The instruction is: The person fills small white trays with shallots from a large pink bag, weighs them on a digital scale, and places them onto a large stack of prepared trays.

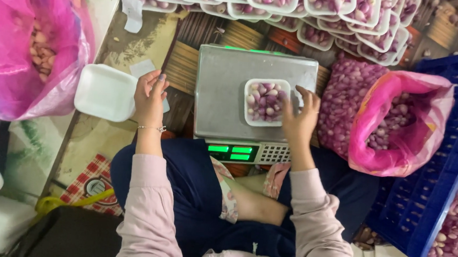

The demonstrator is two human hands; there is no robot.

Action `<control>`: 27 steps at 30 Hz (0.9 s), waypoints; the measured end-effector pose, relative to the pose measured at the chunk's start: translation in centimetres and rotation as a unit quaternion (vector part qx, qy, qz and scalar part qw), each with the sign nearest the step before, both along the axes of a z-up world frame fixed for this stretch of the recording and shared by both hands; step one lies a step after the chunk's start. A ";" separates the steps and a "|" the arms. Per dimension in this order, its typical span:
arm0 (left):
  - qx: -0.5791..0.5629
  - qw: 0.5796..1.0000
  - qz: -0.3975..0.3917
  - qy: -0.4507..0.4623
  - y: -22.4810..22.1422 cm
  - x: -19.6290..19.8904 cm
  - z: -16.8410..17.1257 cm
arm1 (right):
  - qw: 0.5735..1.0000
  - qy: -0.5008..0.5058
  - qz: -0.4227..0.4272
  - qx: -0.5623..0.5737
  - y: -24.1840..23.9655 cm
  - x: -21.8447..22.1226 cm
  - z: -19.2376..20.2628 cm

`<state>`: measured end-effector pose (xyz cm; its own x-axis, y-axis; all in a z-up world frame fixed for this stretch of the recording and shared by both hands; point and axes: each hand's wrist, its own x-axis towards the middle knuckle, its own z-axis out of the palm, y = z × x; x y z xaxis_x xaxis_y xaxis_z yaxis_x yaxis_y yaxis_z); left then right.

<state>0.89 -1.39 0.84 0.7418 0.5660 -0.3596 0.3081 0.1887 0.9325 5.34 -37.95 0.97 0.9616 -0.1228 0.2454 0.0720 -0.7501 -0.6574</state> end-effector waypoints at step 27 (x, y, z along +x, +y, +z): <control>-0.030 0.998 -0.007 0.049 -0.4 2.0 -0.2 | 0.995 0.052 -0.008 -0.087 7.5 31.8 6.6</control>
<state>2.89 -1.80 0.66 0.7096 0.5306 -0.4636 0.3997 0.2386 0.8850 37.19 -30.45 7.59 0.9813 -0.1023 0.1630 -0.0025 -0.8536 -0.5208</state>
